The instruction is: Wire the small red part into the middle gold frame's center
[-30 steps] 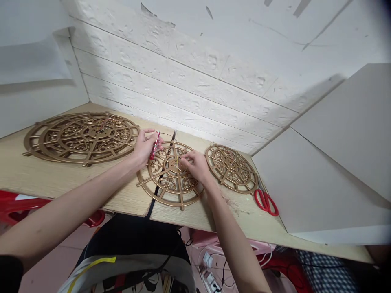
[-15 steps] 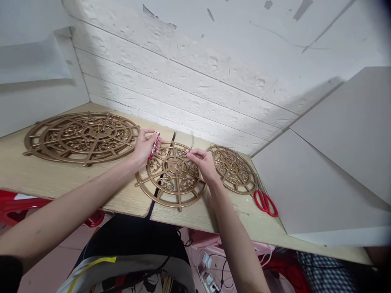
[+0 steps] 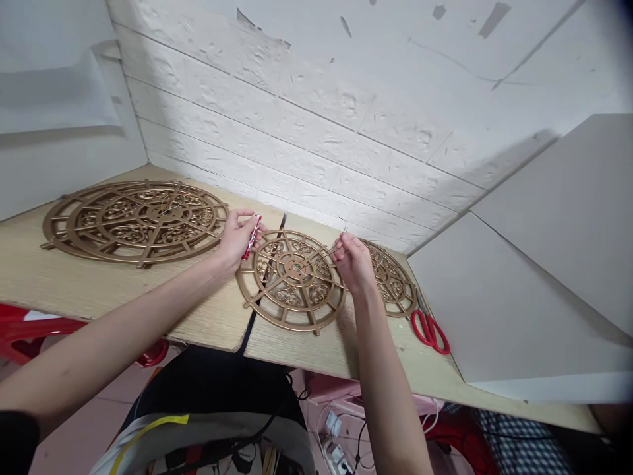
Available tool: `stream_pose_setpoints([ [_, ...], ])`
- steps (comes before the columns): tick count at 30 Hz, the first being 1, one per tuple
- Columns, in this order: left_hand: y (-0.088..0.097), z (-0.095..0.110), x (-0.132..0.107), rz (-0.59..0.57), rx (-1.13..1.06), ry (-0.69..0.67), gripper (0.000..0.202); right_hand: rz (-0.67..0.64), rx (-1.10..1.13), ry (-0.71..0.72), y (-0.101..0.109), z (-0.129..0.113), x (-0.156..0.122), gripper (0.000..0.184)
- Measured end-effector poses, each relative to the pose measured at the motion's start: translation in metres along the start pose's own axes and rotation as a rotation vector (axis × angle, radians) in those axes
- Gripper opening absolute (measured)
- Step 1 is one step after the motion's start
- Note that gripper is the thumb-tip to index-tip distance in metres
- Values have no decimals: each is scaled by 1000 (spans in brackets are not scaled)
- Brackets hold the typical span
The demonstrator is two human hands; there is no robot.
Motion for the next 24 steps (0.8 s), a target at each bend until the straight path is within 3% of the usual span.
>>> stream_pose_setpoints([
  [12,-2,1,-1,1,19,5,15,151,32,100,16,-19,-3,19],
  [24,-2,-1,-1,-36,2,10,14,140,38,124,16,-19,-3,27],
])
Point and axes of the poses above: each hand's wrist, its own x-axis towards the middle knuckle, its own y-axis out of the back of the hand, z = x × y, the point moved 5 cm from there along x, towards the middle knuckle, and after that the axes turned 13 degrees about -x, right-handed, at the moved point
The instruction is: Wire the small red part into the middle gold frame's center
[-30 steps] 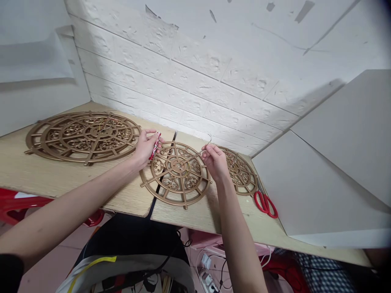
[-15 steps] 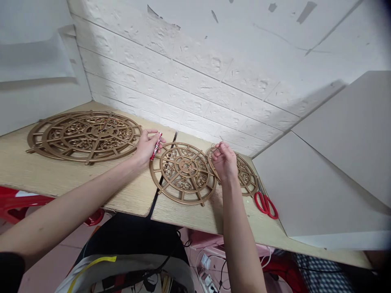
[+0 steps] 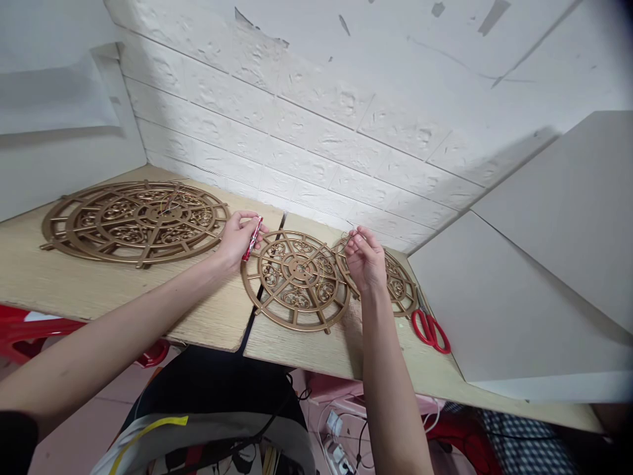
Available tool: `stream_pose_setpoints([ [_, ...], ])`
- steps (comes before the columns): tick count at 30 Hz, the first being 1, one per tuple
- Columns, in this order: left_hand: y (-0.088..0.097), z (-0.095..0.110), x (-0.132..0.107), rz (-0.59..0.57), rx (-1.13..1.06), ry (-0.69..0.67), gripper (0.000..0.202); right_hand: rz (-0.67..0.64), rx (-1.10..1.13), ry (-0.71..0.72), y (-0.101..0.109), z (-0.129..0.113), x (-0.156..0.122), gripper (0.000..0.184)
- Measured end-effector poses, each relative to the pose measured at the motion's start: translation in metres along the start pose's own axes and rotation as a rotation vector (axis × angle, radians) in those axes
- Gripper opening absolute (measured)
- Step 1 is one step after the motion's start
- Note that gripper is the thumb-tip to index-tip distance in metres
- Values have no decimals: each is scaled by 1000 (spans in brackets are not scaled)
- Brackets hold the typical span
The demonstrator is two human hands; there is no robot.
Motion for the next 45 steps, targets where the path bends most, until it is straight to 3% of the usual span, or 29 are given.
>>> stream_pose_setpoints([
  [4,0,-1,0,-2,-6,3,16,-10,-110,49,2,1,-1,37],
  [8,0,-1,0,1,10,8,17,29,-568,138,7,9,0,7],
  [10,1,-1,1,2,11,12,17,-55,-821,157,3,18,0,6],
  [13,-1,-1,0,-16,23,31,19,-278,-1028,171,-11,31,-2,9],
  [17,-11,-1,-7,-213,167,42,25,-460,-1152,223,-28,41,-8,7],
  [21,-23,3,-22,-483,632,-220,32,-489,-1207,224,-35,46,-12,6],
  [25,-30,-6,-36,-692,1109,-501,30,-531,-1216,249,-42,49,-16,9],
  [31,-35,-25,-47,-1023,1262,-547,22,-510,-1126,194,-41,57,-15,12],
  [38,-37,-23,-54,-1155,1284,-569,34,-428,-743,49,-36,67,-9,15],
  [45,-37,-24,-56,-1200,1301,-528,44,-234,-424,-99,-29,48,-6,22],
])
Point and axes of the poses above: each hand's wrist, its own x-axis towards the middle knuckle, its own y-axis out of the back of the hand, z = x × y, the point moved 5 cm from there along x, towards the middle knuckle, and after that the axes turned 13 degrees about -x, right-handed, at the moved point
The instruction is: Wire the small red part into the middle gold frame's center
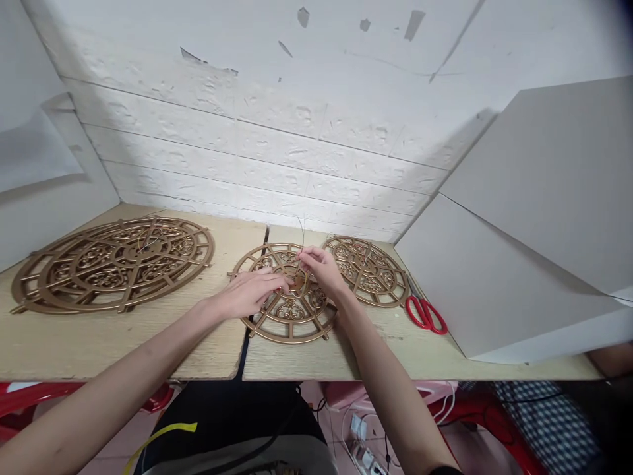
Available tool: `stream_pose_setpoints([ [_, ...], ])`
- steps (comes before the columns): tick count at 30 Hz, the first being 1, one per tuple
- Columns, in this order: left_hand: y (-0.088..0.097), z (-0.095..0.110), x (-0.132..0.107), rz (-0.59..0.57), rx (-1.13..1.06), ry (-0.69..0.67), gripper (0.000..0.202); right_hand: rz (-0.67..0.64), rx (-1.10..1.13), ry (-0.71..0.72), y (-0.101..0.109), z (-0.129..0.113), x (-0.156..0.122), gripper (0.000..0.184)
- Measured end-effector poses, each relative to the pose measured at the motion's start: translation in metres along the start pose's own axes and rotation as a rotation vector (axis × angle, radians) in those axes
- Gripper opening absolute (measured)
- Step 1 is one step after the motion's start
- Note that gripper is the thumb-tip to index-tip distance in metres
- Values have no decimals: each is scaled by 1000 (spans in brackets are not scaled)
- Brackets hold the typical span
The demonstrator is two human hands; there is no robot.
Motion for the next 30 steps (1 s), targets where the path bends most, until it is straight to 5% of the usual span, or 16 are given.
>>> stream_pose_setpoints([
  [7,-1,-3,-1,17,-36,36,42,241,343,-8,31,-8,2,21],
  [11,2,-2,1,122,-137,-2,32,353,396,65,41,-10,2,20],
  [18,30,-3,-3,558,-348,105,31,194,520,69,21,-22,-4,17],
  [24,42,-27,-15,939,-576,338,33,-3,382,41,-1,-26,-10,16],
  [27,41,-30,-16,1003,-734,346,37,-9,291,10,-10,-20,-11,17],
  [30,38,-22,-10,894,-862,270,38,16,154,39,-16,-17,-12,18],
])
Point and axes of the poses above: each hand's wrist, its own x-axis towards the middle knuckle, its own y-axis out of the back of the hand, z = x × y, the point moved 5 cm from there along x, towards the middle knuckle, and after that the axes turned 13 degrees about -x, right-handed, at the moved point
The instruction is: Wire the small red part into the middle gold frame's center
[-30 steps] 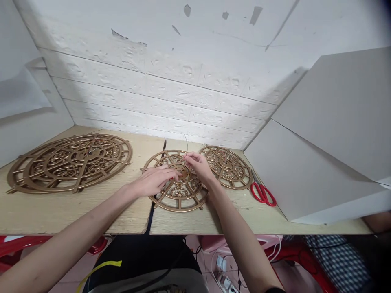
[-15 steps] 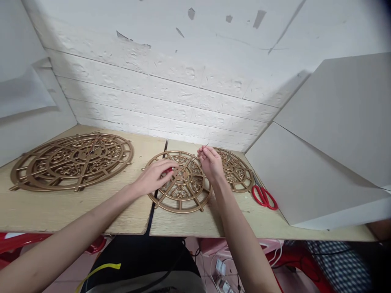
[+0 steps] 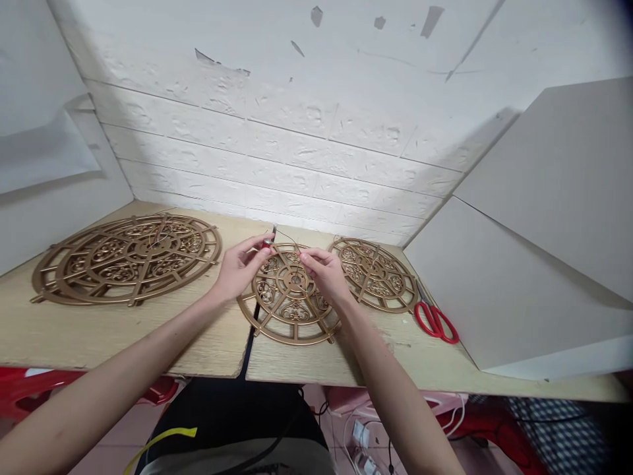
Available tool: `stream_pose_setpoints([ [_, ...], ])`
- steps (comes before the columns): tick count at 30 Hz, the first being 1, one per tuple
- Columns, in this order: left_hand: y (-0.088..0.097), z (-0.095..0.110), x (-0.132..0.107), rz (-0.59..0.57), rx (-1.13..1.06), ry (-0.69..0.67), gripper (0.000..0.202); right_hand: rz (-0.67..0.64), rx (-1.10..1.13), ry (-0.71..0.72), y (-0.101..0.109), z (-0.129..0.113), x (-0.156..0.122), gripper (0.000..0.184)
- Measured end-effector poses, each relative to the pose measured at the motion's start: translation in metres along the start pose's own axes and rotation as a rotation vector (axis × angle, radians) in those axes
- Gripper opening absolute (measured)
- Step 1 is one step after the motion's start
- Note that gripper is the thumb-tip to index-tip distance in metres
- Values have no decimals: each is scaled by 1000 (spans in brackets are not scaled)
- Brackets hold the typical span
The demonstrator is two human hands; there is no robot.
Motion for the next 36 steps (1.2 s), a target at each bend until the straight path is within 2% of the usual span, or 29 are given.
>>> stream_pose_setpoints([
  [4,-13,-1,-6,-182,-63,76,42,5,-123,55,-4,-2,-3,21],
  [8,-17,-4,-10,-257,-65,124,49,-1,-152,100,-6,-7,-5,21],
  [18,-17,-16,-9,-291,-125,210,43,-91,-141,123,-11,-8,-6,15],
  [28,-18,-13,-8,-285,-164,180,35,-93,-196,127,-9,-12,-7,19],
  [36,-18,-13,-8,-315,-136,149,31,-86,-205,118,-9,-12,-8,16],
])
Point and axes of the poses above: each hand's wrist, its own x-axis towards the middle knuckle, its own y-axis out of the back of the hand, z = x × y, the point moved 5 cm from there along x, towards the middle knuckle, and after that the axes turned 13 degrees about -x, right-handed, at the moved point
